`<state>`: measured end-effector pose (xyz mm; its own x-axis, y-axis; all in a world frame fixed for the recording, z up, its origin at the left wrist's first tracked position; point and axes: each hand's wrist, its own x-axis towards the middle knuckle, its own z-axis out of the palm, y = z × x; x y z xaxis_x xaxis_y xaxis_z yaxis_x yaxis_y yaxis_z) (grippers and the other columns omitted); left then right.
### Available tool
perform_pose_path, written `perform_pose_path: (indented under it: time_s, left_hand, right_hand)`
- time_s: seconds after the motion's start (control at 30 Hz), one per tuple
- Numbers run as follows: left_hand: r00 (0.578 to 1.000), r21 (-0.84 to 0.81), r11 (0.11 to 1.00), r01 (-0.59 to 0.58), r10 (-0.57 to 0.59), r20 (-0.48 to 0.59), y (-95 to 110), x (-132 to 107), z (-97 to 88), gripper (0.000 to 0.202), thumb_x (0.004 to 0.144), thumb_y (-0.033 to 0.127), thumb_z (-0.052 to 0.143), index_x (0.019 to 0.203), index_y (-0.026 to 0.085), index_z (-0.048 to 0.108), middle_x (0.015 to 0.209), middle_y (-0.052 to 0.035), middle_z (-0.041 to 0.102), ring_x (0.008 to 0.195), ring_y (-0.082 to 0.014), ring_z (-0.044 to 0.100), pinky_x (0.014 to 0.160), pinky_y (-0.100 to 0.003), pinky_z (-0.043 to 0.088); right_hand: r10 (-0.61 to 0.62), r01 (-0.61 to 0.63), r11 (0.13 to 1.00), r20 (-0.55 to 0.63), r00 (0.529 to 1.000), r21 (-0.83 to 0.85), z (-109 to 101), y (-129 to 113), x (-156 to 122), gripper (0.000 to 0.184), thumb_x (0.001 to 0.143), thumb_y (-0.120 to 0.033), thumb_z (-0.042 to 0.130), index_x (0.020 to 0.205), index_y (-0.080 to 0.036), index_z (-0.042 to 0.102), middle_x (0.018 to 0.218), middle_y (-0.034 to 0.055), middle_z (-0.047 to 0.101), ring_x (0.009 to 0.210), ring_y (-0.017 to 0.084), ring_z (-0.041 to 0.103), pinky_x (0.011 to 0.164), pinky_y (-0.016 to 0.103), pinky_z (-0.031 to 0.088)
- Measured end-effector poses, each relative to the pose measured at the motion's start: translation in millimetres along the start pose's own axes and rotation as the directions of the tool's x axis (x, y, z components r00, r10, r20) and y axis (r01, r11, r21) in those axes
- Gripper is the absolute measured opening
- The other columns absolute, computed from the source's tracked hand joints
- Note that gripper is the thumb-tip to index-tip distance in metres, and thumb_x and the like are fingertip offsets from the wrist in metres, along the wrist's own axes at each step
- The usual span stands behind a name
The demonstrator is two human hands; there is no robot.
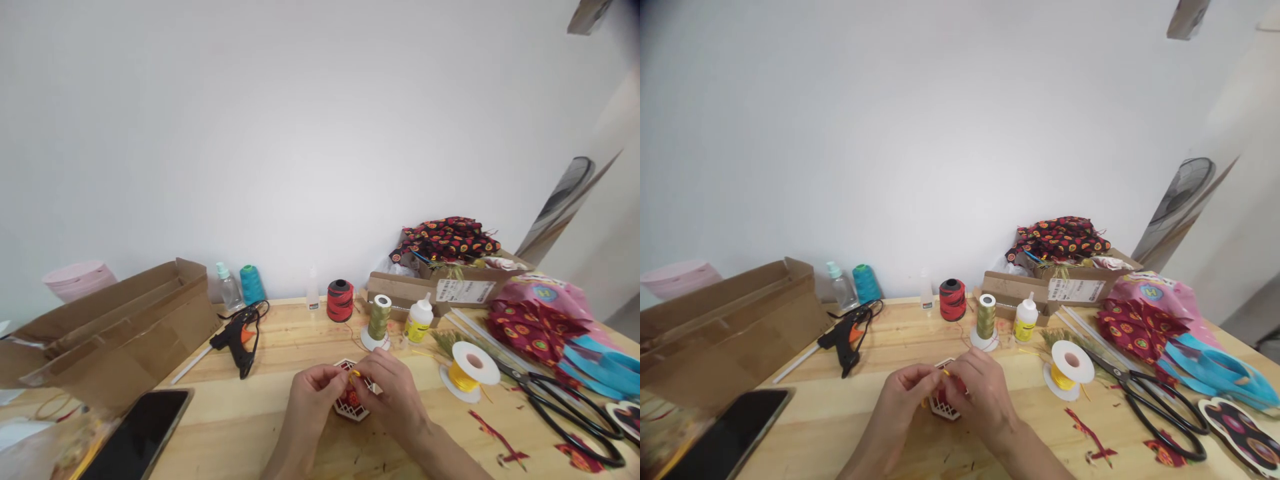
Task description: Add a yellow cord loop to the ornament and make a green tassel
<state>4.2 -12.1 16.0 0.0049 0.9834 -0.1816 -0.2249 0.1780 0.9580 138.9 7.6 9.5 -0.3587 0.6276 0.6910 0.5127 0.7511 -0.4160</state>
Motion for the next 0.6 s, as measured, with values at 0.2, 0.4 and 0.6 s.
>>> perform_pose_path:
  time_s: [0.2, 0.4, 0.6]
  left_hand:
    - [0.984, -0.079, 0.997, 0.015, -0.001, 0.18, -3.8, 0.1, -3.9, 0.023, 0.069, 0.031, 0.058, 0.058, 0.011, 0.062, 0.053, -0.0006, 0.055, 0.053, -0.0098, 0.045, 0.054, -0.022, 0.034]
    - [0.966, -0.226, 0.972, 0.066, -0.006, 0.258, -1.7, -1.7, -2.6, 0.02, 0.071, 0.028, 0.057, 0.06, 0.012, 0.059, 0.054, 0.0013, 0.051, 0.054, -0.0084, 0.041, 0.057, -0.022, 0.033]
    - [0.987, -0.151, 0.988, -0.004, 0.029, 0.16, -4.8, 0.4, -4.4, 0.021, 0.071, 0.029, 0.057, 0.062, 0.011, 0.059, 0.053, 0.0007, 0.052, 0.053, -0.0086, 0.041, 0.054, -0.022, 0.032]
  right_hand:
    - [0.055, -0.052, 0.995, -0.028, 0.998, 0.09, 3.7, 3.6, -3.6, 0.014, 0.077, -0.015, 0.048, 0.066, -0.019, 0.056, 0.054, -0.0005, 0.056, 0.053, 0.011, 0.047, 0.053, 0.023, 0.036]
    - [0.113, -0.103, 0.985, -0.063, 0.992, 0.141, -0.9, -0.5, -0.2, 0.015, 0.076, -0.017, 0.048, 0.064, -0.018, 0.057, 0.051, -0.0007, 0.053, 0.052, 0.011, 0.046, 0.051, 0.022, 0.037]
    - [0.226, -0.221, 0.954, -0.003, 0.974, 0.201, -3.5, -4.3, -0.3, 0.008, 0.073, -0.026, 0.057, 0.071, -0.018, 0.059, 0.06, 0.0004, 0.06, 0.054, 0.012, 0.049, 0.054, 0.023, 0.04]
